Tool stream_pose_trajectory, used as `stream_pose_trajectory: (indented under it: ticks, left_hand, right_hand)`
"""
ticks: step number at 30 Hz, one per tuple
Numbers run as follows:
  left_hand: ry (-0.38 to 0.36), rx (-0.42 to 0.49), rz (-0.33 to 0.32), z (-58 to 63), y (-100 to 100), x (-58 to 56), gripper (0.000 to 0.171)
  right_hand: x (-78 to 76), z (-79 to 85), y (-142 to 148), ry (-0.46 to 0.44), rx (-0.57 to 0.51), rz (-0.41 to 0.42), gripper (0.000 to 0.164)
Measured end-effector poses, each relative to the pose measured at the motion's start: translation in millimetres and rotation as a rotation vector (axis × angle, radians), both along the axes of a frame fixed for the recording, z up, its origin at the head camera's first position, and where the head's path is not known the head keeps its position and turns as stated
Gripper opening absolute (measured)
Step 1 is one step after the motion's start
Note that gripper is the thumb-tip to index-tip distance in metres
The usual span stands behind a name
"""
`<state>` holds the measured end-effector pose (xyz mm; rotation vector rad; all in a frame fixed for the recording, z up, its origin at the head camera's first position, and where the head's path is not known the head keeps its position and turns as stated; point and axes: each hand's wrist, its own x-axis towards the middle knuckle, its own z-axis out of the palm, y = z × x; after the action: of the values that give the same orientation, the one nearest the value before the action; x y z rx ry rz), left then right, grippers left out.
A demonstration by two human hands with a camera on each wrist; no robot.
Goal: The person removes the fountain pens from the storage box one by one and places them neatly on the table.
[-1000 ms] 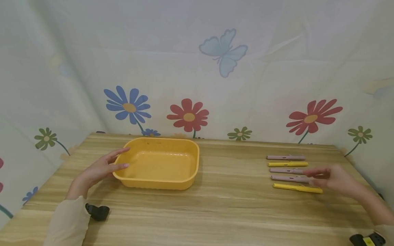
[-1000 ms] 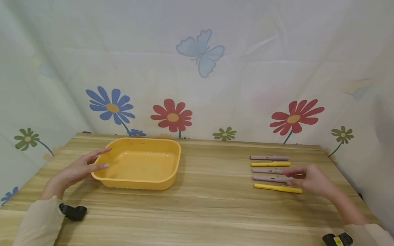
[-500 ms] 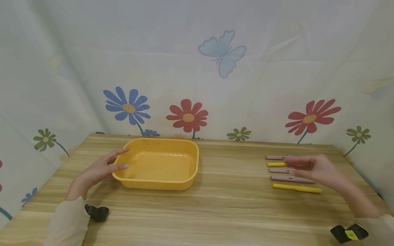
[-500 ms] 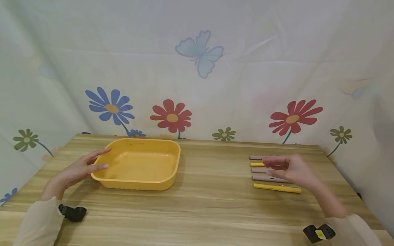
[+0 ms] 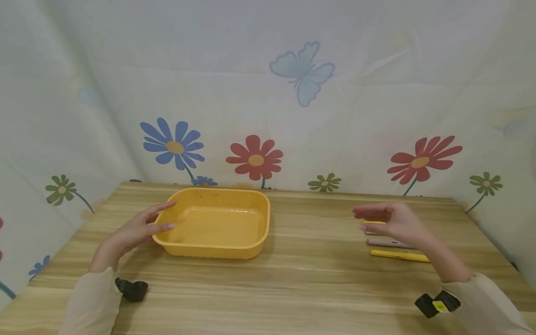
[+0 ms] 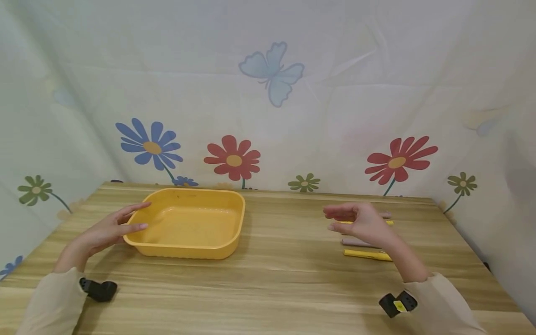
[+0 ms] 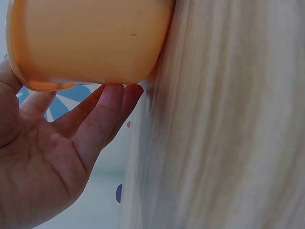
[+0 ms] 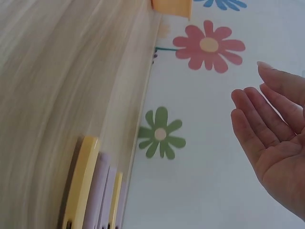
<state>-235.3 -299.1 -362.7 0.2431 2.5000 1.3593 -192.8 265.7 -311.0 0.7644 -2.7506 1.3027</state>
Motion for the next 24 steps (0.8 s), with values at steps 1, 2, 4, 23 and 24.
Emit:
stream_pose_trajectory:
  ticks: [1, 2, 4, 23, 24]
  left_hand:
    - [0.002, 0.002, -0.001, 0.2, 0.0, 0.0, 0.075]
    - [-0.001, 0.004, -0.001, 0.5, 0.1, 0.1, 0.075]
    - [-0.002, 0.004, -0.001, 1.0, 0.0, 0.3, 0.075]
    - [-0.001, 0.009, 0.003, 0.9, 0.6, 0.0, 0.075]
    - [-0.002, 0.006, 0.004, 1.1, 0.5, 0.1, 0.075]
  right_hand:
    - [-1.8, 0.3, -4.0, 0.000, -0.017, 0.012, 0.040]
    - [-3.9, 0.5, -8.0, -0.007, -0.039, 0.022, 0.039]
    - [-8.2, 0.9, -17.0, -0.029, -0.078, 0.037, 0.039]
    - [-24.1, -5.1, -119.0, -0.021, -0.085, 0.191, 0.040]
    - [-24.6, -5.2, -123.8, -0.024, -0.086, 0.199, 0.040]
